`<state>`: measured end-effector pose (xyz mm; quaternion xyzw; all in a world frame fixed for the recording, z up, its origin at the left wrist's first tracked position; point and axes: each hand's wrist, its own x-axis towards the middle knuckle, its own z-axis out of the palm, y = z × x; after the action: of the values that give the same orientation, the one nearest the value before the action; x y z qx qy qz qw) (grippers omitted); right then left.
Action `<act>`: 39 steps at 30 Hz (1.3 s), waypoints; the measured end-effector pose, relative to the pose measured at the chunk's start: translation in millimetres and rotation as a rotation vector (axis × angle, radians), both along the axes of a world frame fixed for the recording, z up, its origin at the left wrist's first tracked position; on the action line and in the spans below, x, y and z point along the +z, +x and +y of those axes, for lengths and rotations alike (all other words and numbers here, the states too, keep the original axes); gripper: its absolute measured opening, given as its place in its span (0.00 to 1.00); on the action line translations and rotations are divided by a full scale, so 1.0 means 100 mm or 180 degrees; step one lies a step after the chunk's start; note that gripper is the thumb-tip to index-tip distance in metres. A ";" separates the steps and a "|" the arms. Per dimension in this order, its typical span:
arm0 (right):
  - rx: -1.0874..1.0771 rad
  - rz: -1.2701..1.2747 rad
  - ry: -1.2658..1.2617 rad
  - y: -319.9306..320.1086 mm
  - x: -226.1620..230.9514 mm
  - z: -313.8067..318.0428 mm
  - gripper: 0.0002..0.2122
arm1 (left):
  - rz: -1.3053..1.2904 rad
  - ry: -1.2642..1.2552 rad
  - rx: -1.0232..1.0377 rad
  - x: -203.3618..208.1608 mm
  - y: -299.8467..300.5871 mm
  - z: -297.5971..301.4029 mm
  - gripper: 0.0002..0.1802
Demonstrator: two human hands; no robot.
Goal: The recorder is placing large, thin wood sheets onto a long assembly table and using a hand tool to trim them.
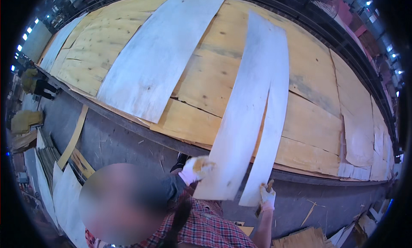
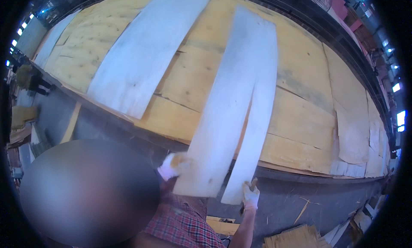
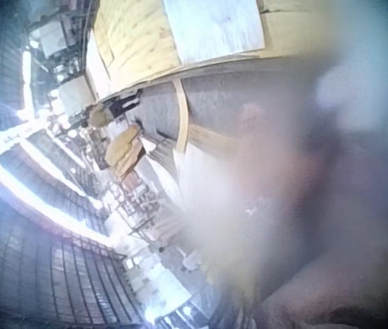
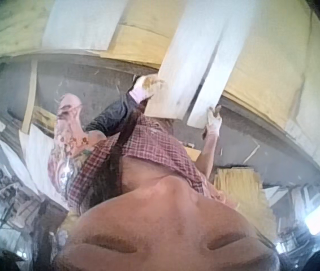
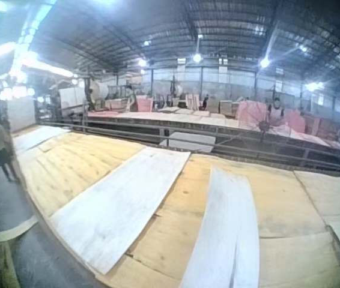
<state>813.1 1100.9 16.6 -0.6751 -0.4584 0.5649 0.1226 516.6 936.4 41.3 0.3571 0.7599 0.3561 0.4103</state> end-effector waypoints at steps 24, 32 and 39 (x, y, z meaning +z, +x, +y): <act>0.1168 -0.1978 0.1341 -2.77 -0.36 0.52 0.24 | -0.0975 -0.0118 0.0762 -0.43 -2.81 0.66 0.17; 0.1191 -0.1864 0.1289 -2.71 -0.42 0.40 0.24 | -0.1276 -0.0549 0.0965 -0.61 -2.77 0.50 0.19; 0.1202 -0.1847 0.0832 -2.86 -0.43 0.54 0.26 | -0.1133 -0.0423 0.1255 -0.80 -2.80 0.43 0.18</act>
<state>526.7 1154.9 -26.8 -0.6894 -0.6588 0.2993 -0.0337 237.1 979.7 -38.6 0.1063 0.7524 0.4355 0.4826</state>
